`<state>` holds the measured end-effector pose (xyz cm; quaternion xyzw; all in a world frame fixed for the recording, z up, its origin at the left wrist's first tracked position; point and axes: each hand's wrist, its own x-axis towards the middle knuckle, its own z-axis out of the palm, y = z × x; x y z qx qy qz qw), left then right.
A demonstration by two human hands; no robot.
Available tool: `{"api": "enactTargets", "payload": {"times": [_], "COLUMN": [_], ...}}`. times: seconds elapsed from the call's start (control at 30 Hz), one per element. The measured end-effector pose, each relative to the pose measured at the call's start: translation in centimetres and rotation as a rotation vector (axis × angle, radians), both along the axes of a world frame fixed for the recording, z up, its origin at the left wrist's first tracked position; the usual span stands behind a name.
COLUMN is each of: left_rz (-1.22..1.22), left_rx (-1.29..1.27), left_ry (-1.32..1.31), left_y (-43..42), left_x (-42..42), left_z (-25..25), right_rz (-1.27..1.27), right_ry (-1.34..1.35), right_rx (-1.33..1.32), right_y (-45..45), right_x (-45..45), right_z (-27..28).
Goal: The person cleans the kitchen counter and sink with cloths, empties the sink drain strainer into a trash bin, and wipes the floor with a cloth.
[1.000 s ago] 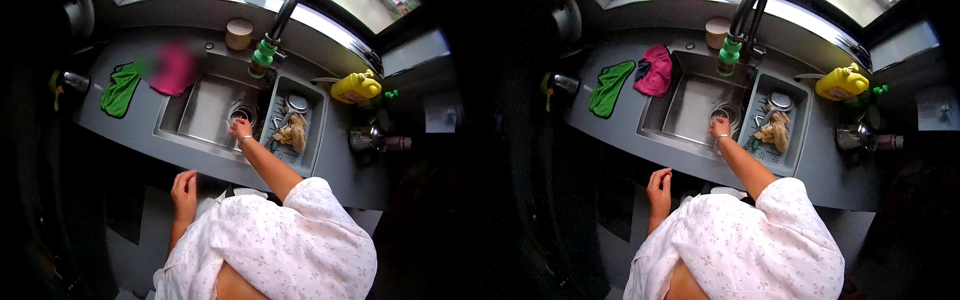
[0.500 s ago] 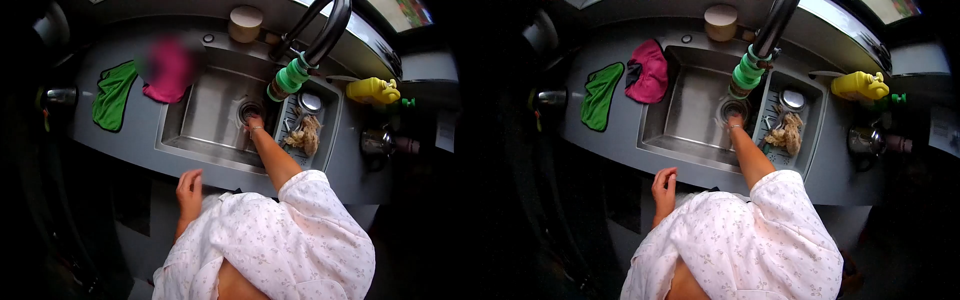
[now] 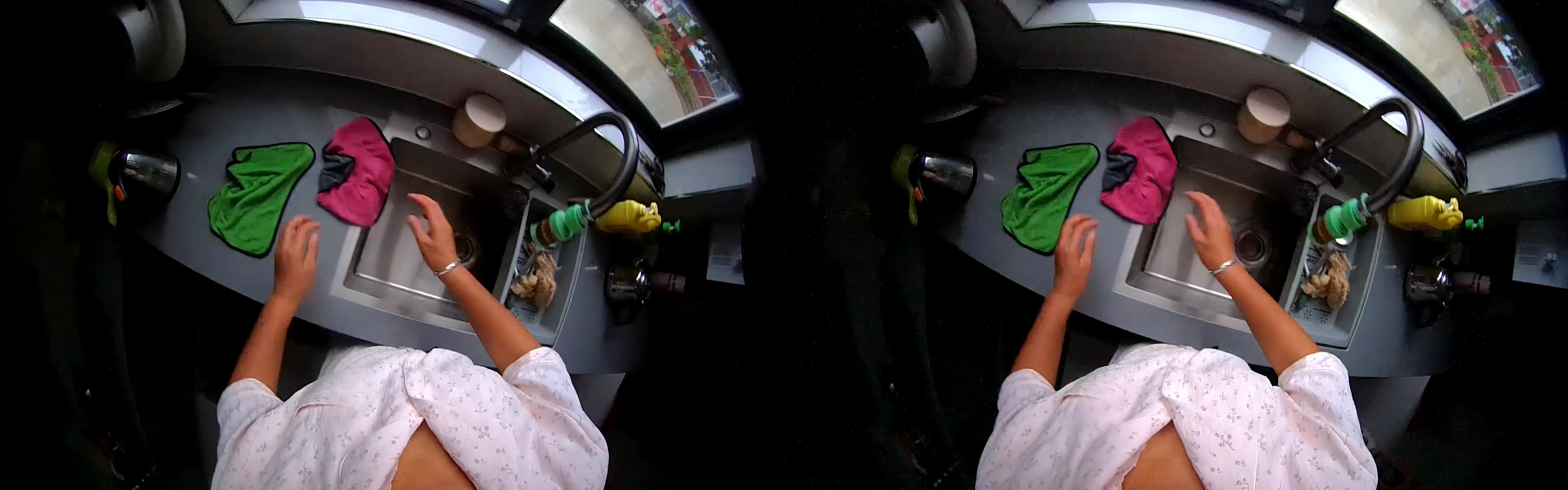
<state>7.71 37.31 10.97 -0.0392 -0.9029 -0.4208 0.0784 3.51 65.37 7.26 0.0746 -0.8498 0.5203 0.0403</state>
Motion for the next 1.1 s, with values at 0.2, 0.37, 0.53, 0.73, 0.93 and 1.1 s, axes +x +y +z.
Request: {"api": "enactTargets", "payload": {"times": [0.2,0.37,0.53,0.73,0.93,1.1], "left_rz": [-0.216,-0.252,-0.305,-0.045,0.342,0.063], "left_rx": [-0.51,-0.724,-0.705,-0.691,-0.677,-0.663], "left_ry": [0.046,-0.117,-0.116,-0.096,-0.114,-0.051], "left_y": [-8.8,-14.7,-18.2,-21.1,-21.4,-18.4], "left_x": [-9.4,-8.8,-4.7,-13.9,-21.9,-17.4], "left_z": [-4.2,-8.1,-8.5,-9.1,-10.0,-9.4], "right_rz": [0.169,0.154,0.567,0.339,0.018,0.199], "right_ry": [0.225,0.222,0.218,0.208,0.143,0.163], "right_rx": [0.527,0.825,0.738,0.934,0.938,0.882], "right_y": [-10.7,-14.7,-17.7,-17.3,-18.2,-22.0], "right_x": [-10.1,-8.7,-1.1,-11.1,-18.8,-13.2], "right_z": [-0.8,-5.6,-3.8,-3.6,-5.8,-5.1]}}
